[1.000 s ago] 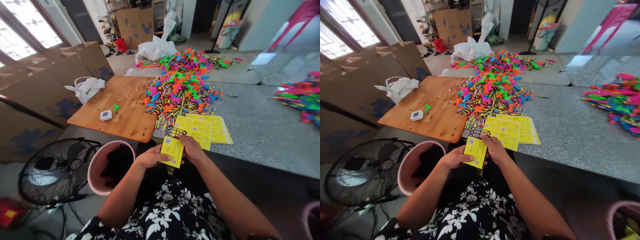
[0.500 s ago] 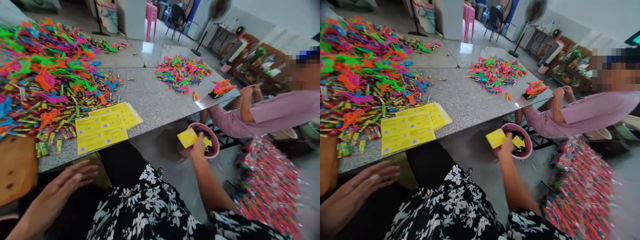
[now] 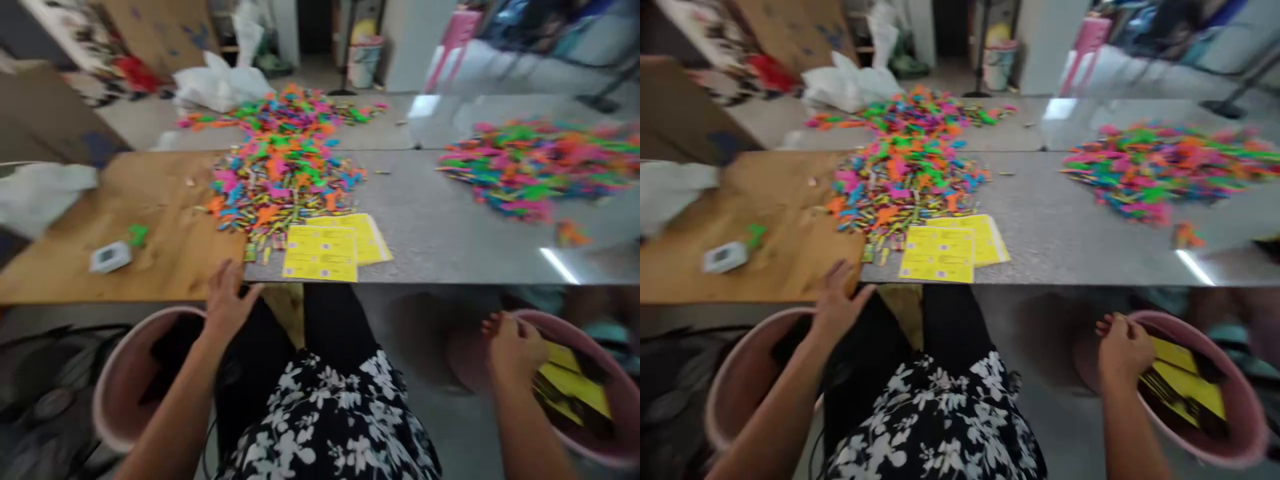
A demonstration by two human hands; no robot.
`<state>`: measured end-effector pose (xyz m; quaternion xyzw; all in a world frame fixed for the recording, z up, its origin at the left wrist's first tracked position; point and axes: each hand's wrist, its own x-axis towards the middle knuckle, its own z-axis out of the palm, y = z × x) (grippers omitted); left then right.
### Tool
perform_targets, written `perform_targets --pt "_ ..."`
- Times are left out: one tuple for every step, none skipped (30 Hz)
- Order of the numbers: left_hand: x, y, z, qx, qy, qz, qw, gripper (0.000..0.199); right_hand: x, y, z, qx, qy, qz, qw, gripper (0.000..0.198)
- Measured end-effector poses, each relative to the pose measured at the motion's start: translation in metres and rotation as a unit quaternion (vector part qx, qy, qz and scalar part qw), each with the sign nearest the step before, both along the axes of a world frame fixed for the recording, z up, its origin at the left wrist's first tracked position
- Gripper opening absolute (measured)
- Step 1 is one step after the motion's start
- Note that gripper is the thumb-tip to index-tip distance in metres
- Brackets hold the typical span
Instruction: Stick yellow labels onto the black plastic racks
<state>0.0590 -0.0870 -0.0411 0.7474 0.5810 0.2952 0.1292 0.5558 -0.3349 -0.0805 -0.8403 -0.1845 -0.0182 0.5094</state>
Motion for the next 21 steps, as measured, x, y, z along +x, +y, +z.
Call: perform_targets --pt "0.002 0.001 -0.004 -0.002 0.05 -0.034 0.998 0.079 -0.02 0.022 -0.001 -0.007 0.004 0.039 0.999 0.042" --pt "0.004 0.002 -0.007 -0.014 0.101 -0.06 0.993 0.086 -0.042 0.044 -0.001 -0.02 -0.006 0.102 0.995 0.043" --pt "0.005 0.002 -0.009 -0.026 0.144 -0.079 0.986 0.089 -0.067 0.064 0.001 -0.039 -0.039 0.18 0.982 0.043" --pt "0.007 0.001 -0.01 -0.036 0.173 -0.095 0.98 0.088 -0.092 0.083 0.004 -0.051 -0.092 0.267 0.958 0.043" --pt "0.008 -0.001 -0.01 -0.044 0.191 -0.105 0.975 0.082 -0.116 0.101 0.007 -0.053 -0.148 0.349 0.924 0.044" --pt "0.009 -0.003 -0.009 -0.049 0.198 -0.112 0.973 0.075 -0.137 0.117 0.009 -0.052 -0.202 0.412 0.887 0.047" --pt "0.008 -0.006 -0.007 -0.051 0.195 -0.116 0.972 0.068 -0.155 0.132 0.01 -0.055 -0.249 0.454 0.854 0.052" --pt "0.006 -0.008 -0.006 -0.053 0.188 -0.12 0.973 0.062 -0.168 0.145 0.01 -0.066 -0.287 0.479 0.827 0.058" --pt "0.003 -0.01 -0.005 -0.054 0.178 -0.125 0.975 0.058 -0.177 0.157 0.009 -0.083 -0.318 0.492 0.806 0.064" --pt "0.0 -0.012 -0.004 -0.053 0.166 -0.129 0.976 0.056 -0.182 0.167 0.006 -0.104 -0.341 0.5 0.789 0.066" --pt "-0.004 -0.013 -0.005 -0.051 0.154 -0.133 0.978 0.055 -0.183 0.175 0.004 -0.121 -0.357 0.508 0.775 0.064" --pt "-0.008 -0.014 -0.006 -0.05 0.144 -0.135 0.979 0.055 -0.182 0.18 0.001 -0.132 -0.366 0.516 0.763 0.057" --pt "-0.012 -0.014 -0.007 -0.049 0.135 -0.137 0.98 0.055 -0.178 0.184 -0.001 -0.135 -0.37 0.524 0.756 0.047" --pt "-0.014 -0.014 -0.009 -0.049 0.13 -0.137 0.981 0.055 -0.174 0.186 -0.002 -0.131 -0.37 0.529 0.752 0.037" --pt "-0.016 -0.013 -0.01 -0.049 0.128 -0.138 0.981 0.055 -0.17 0.187 -0.003 -0.124 -0.368 0.531 0.753 0.03" --pt "-0.016 -0.012 -0.011 -0.051 0.129 -0.14 0.98 0.055 -0.166 0.187 -0.002 -0.116 -0.365 0.531 0.755 0.029" --pt "-0.014 -0.011 -0.011 -0.05 0.132 -0.139 0.98 0.055 -0.163 0.186 -0.001 -0.113 -0.364 0.53 0.757 0.029" --pt "-0.01 -0.01 -0.011 -0.046 0.132 -0.134 0.981 0.055 -0.161 0.186 0.0 -0.115 -0.366 0.53 0.756 0.032" --pt "-0.005 -0.01 -0.011 -0.038 0.128 -0.126 0.983 0.055 -0.16 0.186 0.001 -0.123 -0.371 0.532 0.751 0.037" --pt "0.002 -0.011 -0.01 -0.029 0.12 -0.118 0.985 0.053 -0.159 0.186 0.002 -0.133 -0.378 0.536 0.743 0.044" --pt "0.011 -0.012 -0.009 -0.019 0.108 -0.11 0.988 0.051 -0.159 0.186 0.003 -0.144 -0.386 0.539 0.734 0.05"
